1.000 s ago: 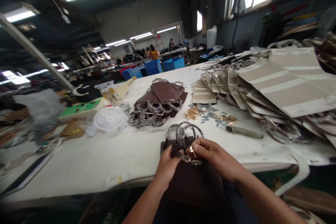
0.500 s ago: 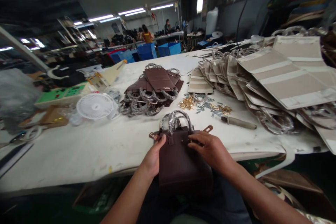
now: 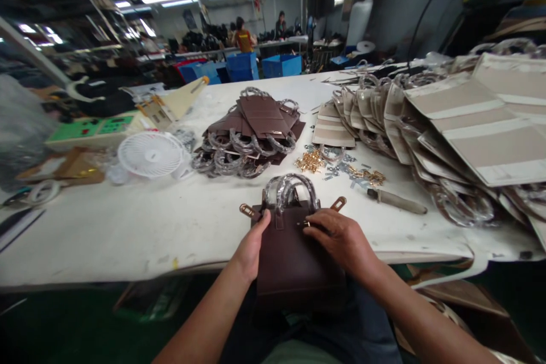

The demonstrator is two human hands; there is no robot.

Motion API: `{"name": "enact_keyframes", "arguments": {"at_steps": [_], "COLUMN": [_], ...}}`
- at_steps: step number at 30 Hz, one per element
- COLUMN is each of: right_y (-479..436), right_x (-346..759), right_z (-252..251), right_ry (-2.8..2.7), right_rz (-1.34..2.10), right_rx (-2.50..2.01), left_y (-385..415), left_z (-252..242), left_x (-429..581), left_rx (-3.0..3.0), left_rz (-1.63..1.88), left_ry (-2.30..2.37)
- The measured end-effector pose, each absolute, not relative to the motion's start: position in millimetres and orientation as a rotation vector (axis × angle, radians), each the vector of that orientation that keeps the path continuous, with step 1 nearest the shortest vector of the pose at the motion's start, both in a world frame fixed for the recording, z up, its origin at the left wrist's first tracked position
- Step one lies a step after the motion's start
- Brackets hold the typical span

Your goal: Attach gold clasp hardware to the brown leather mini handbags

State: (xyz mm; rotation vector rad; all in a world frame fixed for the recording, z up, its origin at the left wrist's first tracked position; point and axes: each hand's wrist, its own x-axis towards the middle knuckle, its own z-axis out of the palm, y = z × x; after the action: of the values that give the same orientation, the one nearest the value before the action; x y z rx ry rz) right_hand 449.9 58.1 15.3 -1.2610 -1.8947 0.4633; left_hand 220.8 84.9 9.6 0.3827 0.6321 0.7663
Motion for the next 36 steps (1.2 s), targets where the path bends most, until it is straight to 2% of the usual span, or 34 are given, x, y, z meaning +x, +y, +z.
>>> {"name": "enact_keyframes", "arguments": {"at_steps": [21, 36], "right_y": [69.8, 88.4], "right_x": [451.5, 451.2], "right_z": [40.5, 35.5], "right_ry": [-1.924, -2.314], "right_rz": [0.619, 0.407], "right_rx": [-1.417, -1.291], "left_y": [88.6, 88.7], "left_z": [2.2, -0.9], "left_x": [218.2, 220.6], "left_rx": [0.315, 0.326], "left_rz": [0.727, 0.784], "left_ry": [0.610, 0.610]}}
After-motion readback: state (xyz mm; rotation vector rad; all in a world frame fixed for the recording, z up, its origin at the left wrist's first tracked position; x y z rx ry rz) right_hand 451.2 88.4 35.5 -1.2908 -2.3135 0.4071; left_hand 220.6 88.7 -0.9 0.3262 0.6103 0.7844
